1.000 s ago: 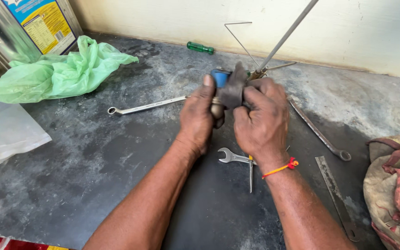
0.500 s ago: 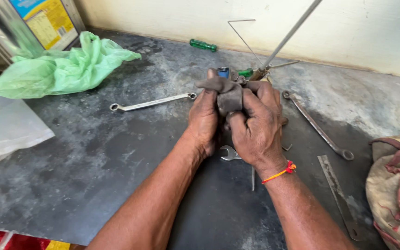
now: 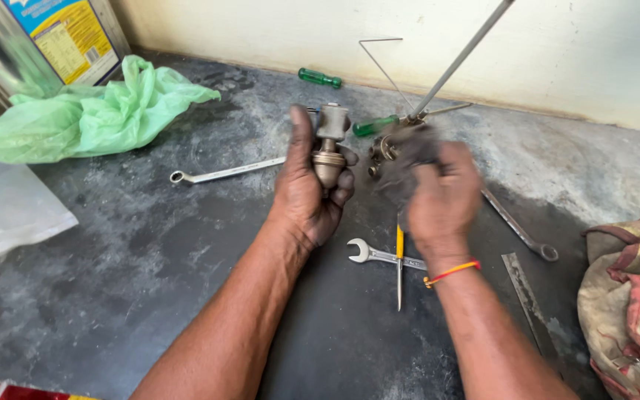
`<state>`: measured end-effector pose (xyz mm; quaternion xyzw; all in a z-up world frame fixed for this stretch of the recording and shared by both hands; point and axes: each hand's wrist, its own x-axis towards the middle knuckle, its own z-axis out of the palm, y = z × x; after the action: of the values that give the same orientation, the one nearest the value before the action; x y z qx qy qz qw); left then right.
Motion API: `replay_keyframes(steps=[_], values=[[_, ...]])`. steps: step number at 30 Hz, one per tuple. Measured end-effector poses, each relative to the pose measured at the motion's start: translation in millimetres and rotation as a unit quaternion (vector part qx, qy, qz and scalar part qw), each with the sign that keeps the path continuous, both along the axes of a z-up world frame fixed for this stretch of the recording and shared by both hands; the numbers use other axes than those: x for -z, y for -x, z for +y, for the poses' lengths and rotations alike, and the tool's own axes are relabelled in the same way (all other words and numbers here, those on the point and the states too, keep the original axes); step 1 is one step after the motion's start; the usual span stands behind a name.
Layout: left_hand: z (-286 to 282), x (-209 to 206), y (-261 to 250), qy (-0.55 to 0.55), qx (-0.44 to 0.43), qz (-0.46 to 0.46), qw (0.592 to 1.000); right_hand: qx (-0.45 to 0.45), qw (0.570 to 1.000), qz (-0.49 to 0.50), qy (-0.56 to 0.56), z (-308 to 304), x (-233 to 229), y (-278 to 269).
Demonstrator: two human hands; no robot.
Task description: The person services a small mechanical component by wiping it with a rag, filing a metal surface, and using a small wrench.
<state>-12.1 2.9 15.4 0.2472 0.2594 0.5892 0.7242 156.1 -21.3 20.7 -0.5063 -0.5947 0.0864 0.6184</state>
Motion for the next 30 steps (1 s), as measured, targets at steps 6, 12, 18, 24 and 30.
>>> replay_keyframes(steps=[6, 12, 18, 24, 30], values=[[-3.4, 3.9, -7.2, -0.012, 0.019, 0.000, 1.000, -0.035, 0.996, -0.078, -0.040, -16.6, -1.9, 23.4], [-9.0, 4.0, -0.6, -0.093, 0.074, 0.023, 0.993, -0.113, 0.972, -0.186, -0.087, -29.0, -10.0, 36.8], [-4.3, 1.1, -0.2, -0.028, 0.029, 0.068, 0.997, -0.067, 0.998, -0.007, -0.004, -10.2, -1.6, 28.9], [-1.6, 10.6, -4.6, -0.056, 0.001, 0.098, 0.994, -0.193, 0.962, 0.183, -0.057, -17.0, -7.6, 19.2], [-0.5, 22.0, -17.7, -0.167, -0.068, 0.226, 0.957, -0.014, 0.963, -0.235, -0.128, -32.1, -10.6, 37.7]])
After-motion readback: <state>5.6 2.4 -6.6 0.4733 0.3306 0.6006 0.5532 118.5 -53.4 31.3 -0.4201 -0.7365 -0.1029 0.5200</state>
